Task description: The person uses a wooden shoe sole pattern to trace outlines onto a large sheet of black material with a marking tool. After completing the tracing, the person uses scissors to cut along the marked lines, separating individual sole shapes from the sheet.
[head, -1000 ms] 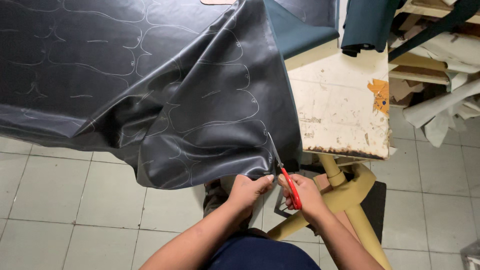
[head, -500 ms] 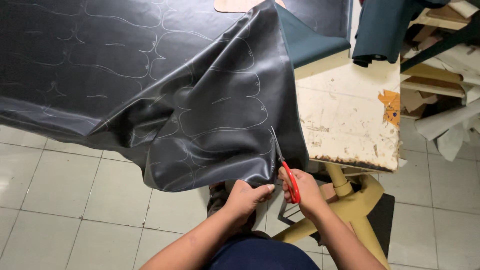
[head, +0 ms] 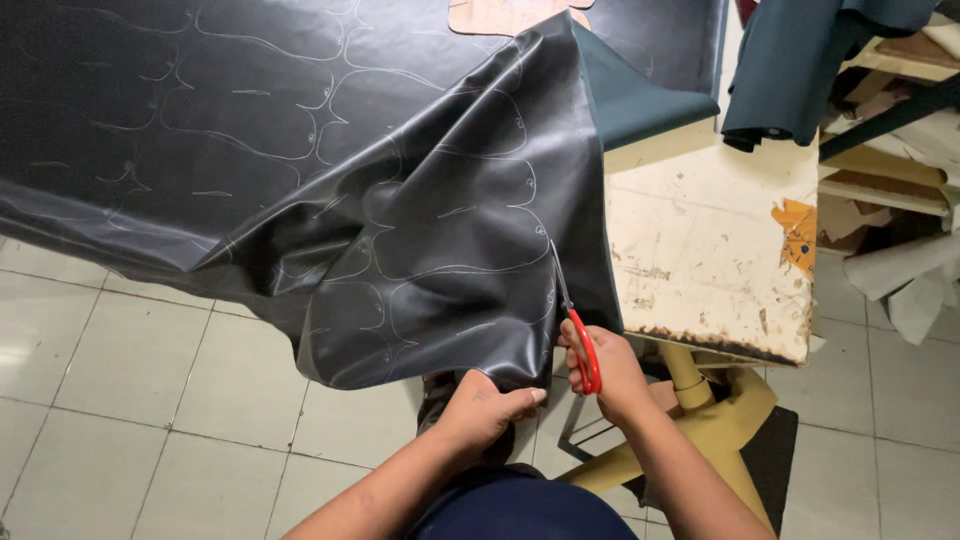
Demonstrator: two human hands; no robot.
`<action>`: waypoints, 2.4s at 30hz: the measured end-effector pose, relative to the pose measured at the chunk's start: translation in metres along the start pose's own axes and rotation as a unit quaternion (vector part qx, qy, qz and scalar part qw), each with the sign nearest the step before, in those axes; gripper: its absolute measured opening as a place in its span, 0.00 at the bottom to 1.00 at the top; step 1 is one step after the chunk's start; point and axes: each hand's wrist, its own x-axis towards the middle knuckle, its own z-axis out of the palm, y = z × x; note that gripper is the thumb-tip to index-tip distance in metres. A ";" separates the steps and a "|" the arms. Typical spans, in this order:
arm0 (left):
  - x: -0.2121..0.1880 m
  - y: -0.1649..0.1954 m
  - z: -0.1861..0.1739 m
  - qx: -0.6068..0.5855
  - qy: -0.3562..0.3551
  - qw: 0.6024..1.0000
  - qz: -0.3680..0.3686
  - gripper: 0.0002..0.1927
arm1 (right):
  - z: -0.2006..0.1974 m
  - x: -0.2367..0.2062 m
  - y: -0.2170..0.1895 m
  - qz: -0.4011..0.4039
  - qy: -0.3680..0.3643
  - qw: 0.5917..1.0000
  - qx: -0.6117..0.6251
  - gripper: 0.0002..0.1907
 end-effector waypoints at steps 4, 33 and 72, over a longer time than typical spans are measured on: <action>-0.004 0.002 -0.007 -0.007 -0.007 1.000 0.014 0.08 | 0.004 0.009 -0.007 0.003 -0.013 1.000 0.021 0.18; -0.042 0.063 -0.066 0.148 -0.085 0.985 0.019 0.14 | 0.042 0.041 -0.062 -0.026 0.024 0.999 0.001 0.27; -0.079 0.165 -0.128 0.153 -0.076 0.984 -0.050 0.21 | 0.085 0.107 -0.148 -0.029 0.016 0.998 0.055 0.22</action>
